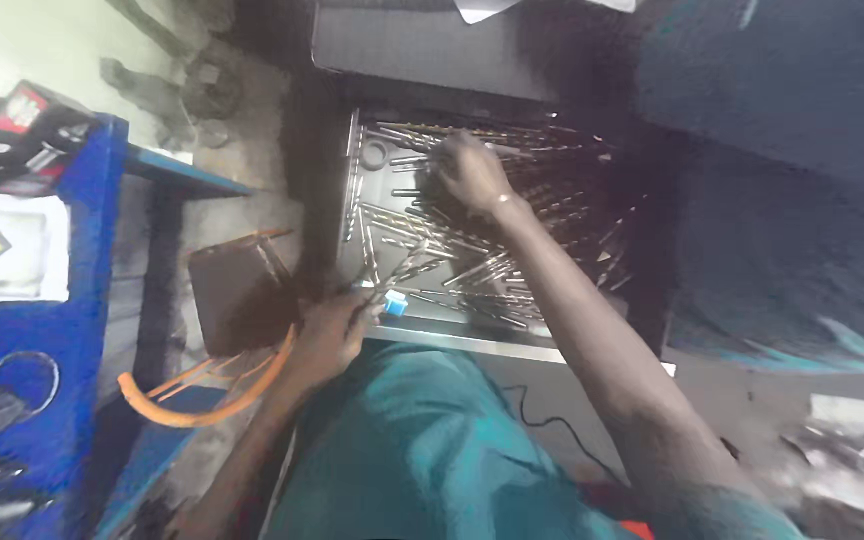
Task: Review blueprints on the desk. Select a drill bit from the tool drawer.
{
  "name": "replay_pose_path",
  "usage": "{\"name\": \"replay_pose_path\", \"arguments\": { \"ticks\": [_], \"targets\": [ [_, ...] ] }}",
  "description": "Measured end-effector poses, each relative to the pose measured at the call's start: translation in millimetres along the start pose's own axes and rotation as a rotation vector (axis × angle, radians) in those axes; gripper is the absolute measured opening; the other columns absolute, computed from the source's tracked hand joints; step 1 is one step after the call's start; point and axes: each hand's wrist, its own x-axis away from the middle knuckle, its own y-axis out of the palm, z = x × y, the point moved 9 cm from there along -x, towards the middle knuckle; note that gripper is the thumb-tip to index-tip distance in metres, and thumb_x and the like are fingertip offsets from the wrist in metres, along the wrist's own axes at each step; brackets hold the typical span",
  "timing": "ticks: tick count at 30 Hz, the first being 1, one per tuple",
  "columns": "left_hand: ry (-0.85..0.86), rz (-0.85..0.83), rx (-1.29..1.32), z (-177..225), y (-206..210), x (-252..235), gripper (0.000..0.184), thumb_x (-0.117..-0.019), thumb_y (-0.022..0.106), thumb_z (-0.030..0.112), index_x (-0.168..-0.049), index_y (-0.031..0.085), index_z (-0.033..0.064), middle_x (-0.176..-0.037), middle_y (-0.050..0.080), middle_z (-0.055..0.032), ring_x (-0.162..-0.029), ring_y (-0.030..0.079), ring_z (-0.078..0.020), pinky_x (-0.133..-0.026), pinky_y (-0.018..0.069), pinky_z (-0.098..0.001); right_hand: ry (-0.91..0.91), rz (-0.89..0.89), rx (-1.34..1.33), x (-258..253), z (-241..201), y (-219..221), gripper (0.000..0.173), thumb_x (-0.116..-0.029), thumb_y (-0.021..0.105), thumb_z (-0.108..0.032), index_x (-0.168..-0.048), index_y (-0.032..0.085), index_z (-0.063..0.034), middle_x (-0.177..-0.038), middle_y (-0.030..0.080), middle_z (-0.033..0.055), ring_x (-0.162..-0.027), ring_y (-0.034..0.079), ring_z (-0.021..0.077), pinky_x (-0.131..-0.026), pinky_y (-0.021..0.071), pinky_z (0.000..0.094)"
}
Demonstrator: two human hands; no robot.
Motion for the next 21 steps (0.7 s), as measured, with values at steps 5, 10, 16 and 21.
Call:
{"name": "replay_pose_path", "arguments": {
  "ticks": [5,10,16,21],
  "targets": [
    [-0.047,0.046,0.003,-10.8,-13.4,4.8,0.037,-0.1064,0.047,0.032,-0.124,0.067,0.0066,-0.096,0.075,0.0001,-0.084,0.072,-0.0088,-0.081,0.0619,-0.0322,0.119,-0.018,0.225,-41.0,3.3,13.7,0.04,-0.0978,0.064,-0.024,-0.134,0.063,-0.0063,-0.136,0.061,0.0246,-0.125,0.057,0.0489,-0.094,0.0503,0.0661],
    [-0.044,0.118,-0.095,-8.7,-30.2,-3.7,0.037,-0.1061,0.049,0.03,-0.126,0.067,0.0043,-0.099,0.075,-0.0071,-0.087,0.073,-0.0165,-0.084,0.0607,-0.0399,0.137,-0.223,0.116,-28.8,13.1,10.5,0.04,-0.0955,0.066,-0.019,-0.132,0.063,-0.0025,-0.129,0.063,0.0277,-0.119,0.062,0.0481,-0.097,0.0482,0.0686],
    [-0.042,0.123,-0.236,-3.1,-41.1,-36.0,0.03,-0.1044,0.056,0.024,-0.124,0.068,0.0051,-0.097,0.074,-0.0104,-0.086,0.072,-0.0247,-0.081,0.0585,-0.0493,0.359,-0.257,-0.925,52.6,30.1,19.9,0.026,-0.1086,0.048,-0.017,-0.108,0.066,0.0016,-0.077,0.064,0.0038,-0.061,0.062,0.0097,-0.061,0.0575,0.0286],
    [-0.026,0.099,-0.348,-0.5,-39.4,-52.5,0.028,-0.1032,0.06,0.026,-0.122,0.07,0.0082,-0.096,0.074,-0.0131,-0.086,0.072,-0.0307,-0.079,0.0568,-0.0567,0.326,-0.229,-1.451,127.1,1.8,15.0,0.028,-0.1072,0.044,-0.024,-0.111,0.067,-0.0082,-0.088,0.067,0.0005,-0.063,0.061,0.006,-0.059,0.056,0.0229]
  ]
}}
